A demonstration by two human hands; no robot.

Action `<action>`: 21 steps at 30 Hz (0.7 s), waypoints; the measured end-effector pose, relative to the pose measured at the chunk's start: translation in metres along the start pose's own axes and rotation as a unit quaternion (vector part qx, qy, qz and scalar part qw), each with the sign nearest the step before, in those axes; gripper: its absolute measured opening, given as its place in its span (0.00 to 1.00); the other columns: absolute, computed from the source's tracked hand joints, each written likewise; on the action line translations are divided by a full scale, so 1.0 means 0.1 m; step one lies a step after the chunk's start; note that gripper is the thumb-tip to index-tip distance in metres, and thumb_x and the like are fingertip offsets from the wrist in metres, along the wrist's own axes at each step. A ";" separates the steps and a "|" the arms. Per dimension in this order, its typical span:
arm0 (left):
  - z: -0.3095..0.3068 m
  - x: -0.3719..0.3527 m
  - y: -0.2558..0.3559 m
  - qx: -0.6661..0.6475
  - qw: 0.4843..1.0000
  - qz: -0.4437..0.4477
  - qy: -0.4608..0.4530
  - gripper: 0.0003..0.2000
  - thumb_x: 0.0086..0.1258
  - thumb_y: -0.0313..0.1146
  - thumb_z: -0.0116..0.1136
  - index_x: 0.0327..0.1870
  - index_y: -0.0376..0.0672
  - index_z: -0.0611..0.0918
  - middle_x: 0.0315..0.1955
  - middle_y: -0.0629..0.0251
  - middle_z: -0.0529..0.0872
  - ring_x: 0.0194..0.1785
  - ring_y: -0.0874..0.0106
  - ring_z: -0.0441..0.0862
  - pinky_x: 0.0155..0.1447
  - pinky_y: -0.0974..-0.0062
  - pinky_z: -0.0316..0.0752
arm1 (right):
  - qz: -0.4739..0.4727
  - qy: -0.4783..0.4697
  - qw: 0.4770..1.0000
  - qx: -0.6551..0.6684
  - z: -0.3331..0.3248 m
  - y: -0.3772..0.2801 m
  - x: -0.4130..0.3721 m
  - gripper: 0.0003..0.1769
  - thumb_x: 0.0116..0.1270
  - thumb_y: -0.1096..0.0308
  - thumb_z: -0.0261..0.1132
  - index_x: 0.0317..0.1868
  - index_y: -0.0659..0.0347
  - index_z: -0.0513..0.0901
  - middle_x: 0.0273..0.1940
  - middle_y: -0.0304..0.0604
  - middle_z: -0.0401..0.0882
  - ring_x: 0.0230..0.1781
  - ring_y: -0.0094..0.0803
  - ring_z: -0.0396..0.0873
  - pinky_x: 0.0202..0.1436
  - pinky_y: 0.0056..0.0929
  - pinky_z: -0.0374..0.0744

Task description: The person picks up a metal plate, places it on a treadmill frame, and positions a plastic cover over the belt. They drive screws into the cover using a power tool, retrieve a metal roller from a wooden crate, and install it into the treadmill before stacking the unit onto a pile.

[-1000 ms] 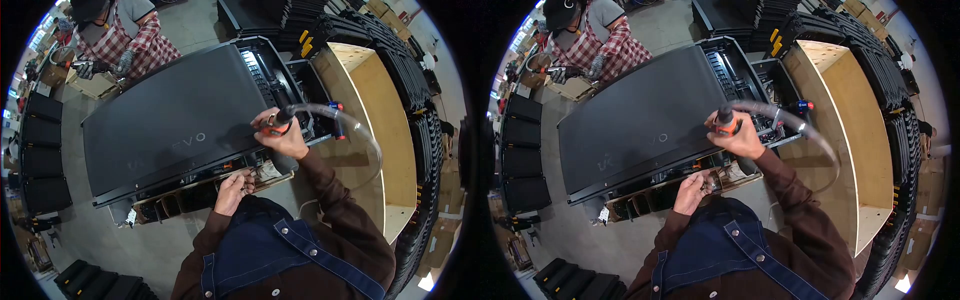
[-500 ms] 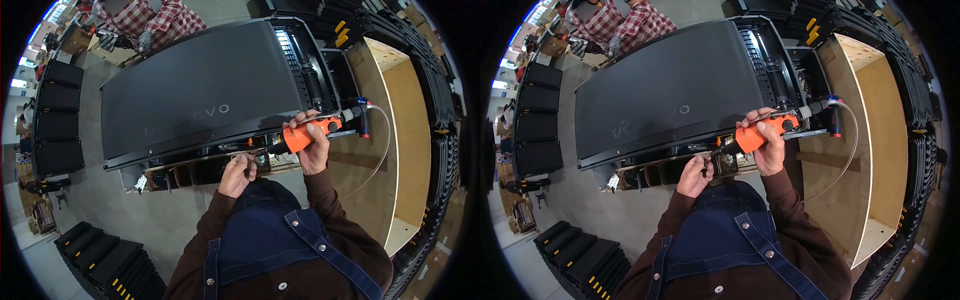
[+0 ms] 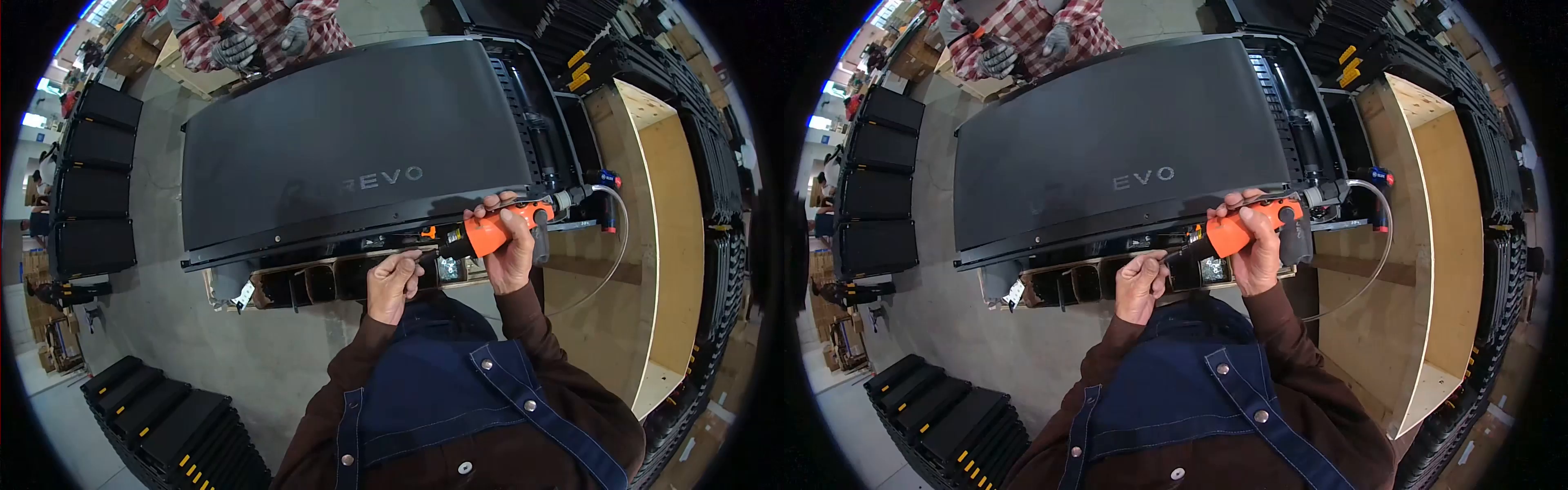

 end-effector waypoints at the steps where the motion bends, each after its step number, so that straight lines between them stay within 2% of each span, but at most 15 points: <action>1: -0.01 -0.05 0.15 0.072 0.996 0.037 0.026 0.16 0.74 0.39 0.66 0.53 0.37 0.85 0.31 0.67 0.86 0.26 0.83 0.74 0.29 0.82 0.68 | -0.002 0.025 1.000 0.015 -0.01 0.08 -0.01 0.12 0.67 0.73 0.65 0.49 0.55 0.77 0.45 0.41 0.80 0.46 0.35 0.79 0.67 0.47 0.75; 2: -0.02 -0.10 0.30 0.143 0.985 0.077 0.054 0.13 0.73 0.36 0.67 0.51 0.36 0.87 0.31 0.66 0.87 0.24 0.84 0.73 0.28 0.83 0.68 | -0.003 0.048 0.998 0.029 -0.01 0.15 -0.01 0.11 0.67 0.73 0.65 0.49 0.56 0.77 0.44 0.41 0.80 0.45 0.35 0.79 0.66 0.47 0.76; 3: -0.05 -0.11 0.37 0.137 0.986 0.082 0.056 0.13 0.73 0.36 0.67 0.51 0.36 0.87 0.31 0.66 0.87 0.24 0.84 0.73 0.28 0.83 0.68 | -0.010 0.084 0.996 0.032 -0.03 0.24 -0.01 0.12 0.68 0.72 0.65 0.50 0.57 0.76 0.44 0.43 0.82 0.43 0.36 0.80 0.62 0.48 0.79; 5: -0.08 -0.20 0.66 0.285 0.937 0.188 0.073 0.09 0.71 0.30 0.68 0.47 0.35 0.88 0.30 0.67 0.88 0.24 0.85 0.74 0.29 0.83 0.69 | 0.018 0.158 0.987 0.027 -0.05 0.44 -0.06 0.10 0.68 0.71 0.66 0.48 0.56 0.77 0.44 0.42 0.82 0.44 0.36 0.81 0.62 0.48 0.79; 7: -0.19 -0.21 0.87 0.307 0.925 0.207 0.084 0.08 0.69 0.28 0.69 0.45 0.35 0.89 0.31 0.68 0.89 0.26 0.86 0.75 0.31 0.84 0.71 | 0.044 0.189 0.980 0.031 -0.13 0.65 -0.06 0.09 0.68 0.70 0.68 0.45 0.55 0.77 0.44 0.41 0.83 0.45 0.35 0.81 0.62 0.47 0.79; 9: -0.41 -0.12 0.88 0.286 0.944 0.156 0.049 0.08 0.70 0.29 0.68 0.45 0.35 0.89 0.30 0.67 0.88 0.25 0.85 0.74 0.30 0.83 0.70 | 0.065 0.215 0.974 -0.004 -0.18 0.86 -0.07 0.08 0.68 0.69 0.68 0.44 0.55 0.77 0.43 0.40 0.83 0.45 0.35 0.81 0.61 0.46 0.80; 10: -0.55 -0.10 0.92 0.280 0.945 0.158 0.053 0.08 0.70 0.29 0.68 0.45 0.35 0.89 0.30 0.67 0.88 0.25 0.85 0.74 0.30 0.83 0.70 | 0.063 0.218 0.974 -0.006 -0.18 0.95 -0.08 0.10 0.68 0.69 0.69 0.45 0.55 0.77 0.44 0.41 0.82 0.45 0.36 0.81 0.60 0.46 0.81; 12: -0.79 -0.06 0.87 0.247 0.968 0.048 0.014 0.08 0.71 0.30 0.68 0.45 0.35 0.89 0.29 0.66 0.88 0.25 0.85 0.73 0.29 0.83 0.68 | 0.049 0.200 0.978 -0.034 -0.02 1.10 -0.11 0.10 0.68 0.70 0.69 0.45 0.54 0.76 0.44 0.41 0.82 0.45 0.36 0.81 0.60 0.46 0.80; 13: -0.89 -0.07 0.92 0.242 0.969 0.049 0.016 0.08 0.71 0.30 0.68 0.45 0.35 0.89 0.29 0.66 0.88 0.25 0.85 0.73 0.29 0.83 0.68 | 0.032 0.184 0.981 -0.055 0.08 1.15 -0.12 0.10 0.68 0.70 0.68 0.46 0.54 0.76 0.45 0.41 0.82 0.45 0.36 0.80 0.61 0.46 0.80; 15: -1.02 -0.13 0.96 0.139 0.989 -0.038 0.037 0.10 0.72 0.33 0.68 0.45 0.35 0.88 0.29 0.66 0.88 0.24 0.86 0.72 0.27 0.84 0.66 | 0.016 0.152 0.987 -0.056 0.30 1.27 -0.11 0.11 0.68 0.70 0.68 0.47 0.54 0.75 0.45 0.42 0.81 0.46 0.36 0.80 0.61 0.45 0.80; 16: -1.06 -0.13 1.01 0.136 0.989 -0.036 0.036 0.10 0.72 0.33 0.68 0.45 0.35 0.88 0.29 0.66 0.88 0.24 0.86 0.72 0.27 0.84 0.66 | -0.003 0.120 0.991 -0.052 0.44 1.31 -0.07 0.11 0.69 0.70 0.68 0.47 0.53 0.75 0.45 0.42 0.81 0.46 0.36 0.79 0.62 0.45 0.79; 18: -1.06 -0.17 1.25 0.228 0.970 0.080 0.033 0.11 0.72 0.34 0.67 0.46 0.34 0.88 0.28 0.66 0.88 0.22 0.87 0.69 0.26 0.85 0.64 | -0.005 0.113 0.992 -0.060 0.71 1.39 -0.05 0.10 0.69 0.70 0.67 0.47 0.54 0.75 0.44 0.40 0.80 0.45 0.35 0.79 0.62 0.45 0.78; 21: -1.13 -0.19 1.46 0.172 0.984 0.046 0.009 0.12 0.73 0.35 0.67 0.46 0.33 0.87 0.28 0.65 0.88 0.21 0.87 0.69 0.25 0.84 0.63 | -0.003 0.100 0.993 -0.068 0.90 1.50 0.05 0.09 0.70 0.70 0.66 0.46 0.55 0.75 0.43 0.39 0.79 0.44 0.33 0.79 0.62 0.45 0.78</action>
Point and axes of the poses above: each hand's wrist, its own x-axis towards the middle knuckle, its own z-axis out of the palm, y = z × x, the point moved 7 cm from there along x, towards the middle knuckle
